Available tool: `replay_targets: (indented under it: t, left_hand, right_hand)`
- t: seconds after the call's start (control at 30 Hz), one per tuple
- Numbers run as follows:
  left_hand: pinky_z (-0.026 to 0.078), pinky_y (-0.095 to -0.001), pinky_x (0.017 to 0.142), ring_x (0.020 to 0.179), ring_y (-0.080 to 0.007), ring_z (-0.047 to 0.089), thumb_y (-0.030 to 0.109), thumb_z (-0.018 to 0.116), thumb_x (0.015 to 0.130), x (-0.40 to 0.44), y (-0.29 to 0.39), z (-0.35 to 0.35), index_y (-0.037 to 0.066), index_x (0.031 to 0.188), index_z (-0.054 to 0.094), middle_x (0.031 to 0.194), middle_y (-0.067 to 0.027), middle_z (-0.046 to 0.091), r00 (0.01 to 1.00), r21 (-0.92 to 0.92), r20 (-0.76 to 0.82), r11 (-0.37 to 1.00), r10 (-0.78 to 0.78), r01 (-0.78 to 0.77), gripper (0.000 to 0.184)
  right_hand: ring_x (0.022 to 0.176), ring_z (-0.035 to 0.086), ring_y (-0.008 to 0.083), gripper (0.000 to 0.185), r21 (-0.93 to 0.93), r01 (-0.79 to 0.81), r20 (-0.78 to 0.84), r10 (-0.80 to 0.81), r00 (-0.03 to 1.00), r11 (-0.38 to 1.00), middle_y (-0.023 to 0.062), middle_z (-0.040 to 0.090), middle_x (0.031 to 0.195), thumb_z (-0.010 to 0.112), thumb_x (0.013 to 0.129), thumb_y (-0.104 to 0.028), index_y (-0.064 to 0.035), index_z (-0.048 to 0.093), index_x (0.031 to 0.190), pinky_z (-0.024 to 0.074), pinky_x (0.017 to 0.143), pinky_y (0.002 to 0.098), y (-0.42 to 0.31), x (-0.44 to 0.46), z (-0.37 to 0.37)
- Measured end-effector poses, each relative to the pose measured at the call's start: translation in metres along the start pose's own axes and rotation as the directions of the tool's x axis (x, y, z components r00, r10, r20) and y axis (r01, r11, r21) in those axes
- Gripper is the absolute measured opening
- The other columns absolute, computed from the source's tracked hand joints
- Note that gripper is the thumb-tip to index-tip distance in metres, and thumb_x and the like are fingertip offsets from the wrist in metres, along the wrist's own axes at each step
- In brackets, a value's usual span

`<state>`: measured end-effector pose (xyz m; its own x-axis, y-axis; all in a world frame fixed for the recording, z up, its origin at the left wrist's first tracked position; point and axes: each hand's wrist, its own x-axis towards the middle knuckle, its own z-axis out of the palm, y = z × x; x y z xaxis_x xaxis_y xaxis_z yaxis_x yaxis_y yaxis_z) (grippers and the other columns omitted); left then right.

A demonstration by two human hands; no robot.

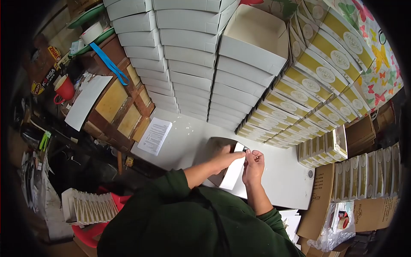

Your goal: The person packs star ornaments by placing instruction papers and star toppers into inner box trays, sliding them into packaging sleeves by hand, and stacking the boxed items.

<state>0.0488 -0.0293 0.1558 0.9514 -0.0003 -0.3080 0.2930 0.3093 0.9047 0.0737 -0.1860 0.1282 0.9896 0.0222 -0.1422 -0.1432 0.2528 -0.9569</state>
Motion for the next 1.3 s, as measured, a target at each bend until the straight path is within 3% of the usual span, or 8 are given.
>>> replay_targets:
  t: [0.13, 0.27, 0.47, 0.6, 0.8, 0.97, 1.1, 1.3]
  left_hand:
    - [0.051, -0.0316, 0.075, 0.081, -0.0173, 0.059, 0.041, 0.065, 0.097, 0.012, -0.008, 0.010, -0.007, 0.111, 0.067, 0.094, -0.0132, 0.068, 0.998, 0.201, -0.056, 0.979, -0.007, 0.018, 0.049]
    - [0.053, -0.0379, 0.077, 0.082, -0.0253, 0.063, 0.037, 0.065, 0.097, 0.013, -0.033, 0.007, -0.009, 0.110, 0.065, 0.096, -0.0197, 0.069, 0.965, 0.219, -0.055, 0.946, 0.257, -0.239, 0.049]
    - [0.054, -0.0444, 0.078, 0.083, -0.0345, 0.066, 0.036, 0.064, 0.097, 0.006, -0.028, 0.006, -0.010, 0.111, 0.063, 0.098, -0.0234, 0.070, 0.894, 0.454, -0.125, 0.826, 0.429, -0.333, 0.047]
    - [0.054, -0.0466, 0.080, 0.086, -0.0407, 0.067, 0.037, 0.064, 0.097, 0.011, -0.036, 0.000, -0.010, 0.113, 0.061, 0.100, -0.0258, 0.070, 0.887, 0.385, -0.153, 0.853, 0.435, -0.352, 0.050]
    - [0.054, -0.0446, 0.083, 0.091, -0.0370, 0.067, 0.038, 0.064, 0.099, 0.004, -0.023, -0.007, -0.010, 0.116, 0.062, 0.103, -0.0249, 0.070, 0.916, 0.303, -0.146, 0.899, 0.372, -0.317, 0.051]
    - [0.054, -0.0396, 0.084, 0.092, -0.0293, 0.067, 0.036, 0.063, 0.101, -0.001, -0.011, -0.007, -0.009, 0.119, 0.061, 0.104, -0.0223, 0.070, 0.975, 0.068, -0.036, 0.974, 0.220, -0.217, 0.049]
    - [0.053, -0.0338, 0.083, 0.093, -0.0204, 0.065, 0.035, 0.061, 0.104, 0.011, -0.024, -0.001, -0.008, 0.118, 0.063, 0.105, -0.0172, 0.071, 0.935, 0.107, -0.082, 0.936, 0.345, -0.336, 0.046]
    - [0.051, -0.0299, 0.082, 0.092, -0.0160, 0.063, 0.034, 0.059, 0.106, 0.001, -0.006, 0.010, -0.007, 0.118, 0.064, 0.104, -0.0129, 0.070, 0.977, -0.131, 0.012, 0.969, 0.212, -0.209, 0.043]
  right_hand:
    - [0.074, 0.057, 0.0134, 0.017, 0.261, -0.187, -0.015, 0.198, 0.980, 0.947, 0.0062, 0.064, 0.084, 0.071, 0.099, -0.012, 0.0008, 0.065, 0.107, 0.0490, 0.076, 0.0236, -0.027, -0.002, 0.005]
    - [0.083, 0.062, 0.0158, 0.016, -0.240, -0.158, 0.064, 0.178, 0.982, 0.958, 0.0100, 0.067, 0.095, 0.071, 0.099, -0.009, 0.0031, 0.065, 0.107, 0.0530, 0.083, 0.0277, -0.042, -0.002, -0.001]
    - [0.092, 0.063, 0.0171, 0.017, -0.196, -0.242, 0.145, 0.272, 0.951, 0.950, 0.0122, 0.069, 0.103, 0.071, 0.098, -0.009, 0.0027, 0.066, 0.110, 0.0513, 0.091, 0.0286, -0.042, 0.006, 0.005]
    - [0.098, 0.063, 0.0174, 0.017, 0.259, -0.140, -0.048, 0.157, 0.986, 0.956, 0.0134, 0.069, 0.108, 0.070, 0.099, -0.009, 0.0025, 0.067, 0.111, 0.0491, 0.096, 0.0291, -0.017, -0.016, 0.030]
    - [0.101, 0.062, 0.0169, 0.016, 0.222, -0.071, 0.076, 0.055, 0.996, 0.973, 0.0130, 0.068, 0.109, 0.070, 0.100, -0.010, 0.0024, 0.066, 0.111, 0.0474, 0.099, 0.0288, -0.017, -0.013, 0.035]
    - [0.102, 0.062, 0.0172, 0.018, 0.387, -0.177, 0.185, 0.111, 0.976, 0.905, 0.0133, 0.068, 0.110, 0.068, 0.101, -0.009, 0.0036, 0.066, 0.113, 0.0470, 0.100, 0.0285, -0.025, -0.019, 0.027]
    - [0.099, 0.064, 0.0162, 0.020, 0.136, -0.014, 0.073, 0.005, 0.997, 0.991, 0.0133, 0.070, 0.108, 0.071, 0.098, -0.007, 0.0049, 0.067, 0.114, 0.0486, 0.098, 0.0270, -0.036, -0.021, 0.029]
    - [0.094, 0.065, 0.0154, 0.023, -0.082, -0.068, -0.035, 0.065, 0.997, 0.994, 0.0118, 0.072, 0.106, 0.072, 0.096, -0.002, 0.0054, 0.068, 0.118, 0.0502, 0.094, 0.0255, -0.053, -0.014, 0.035]
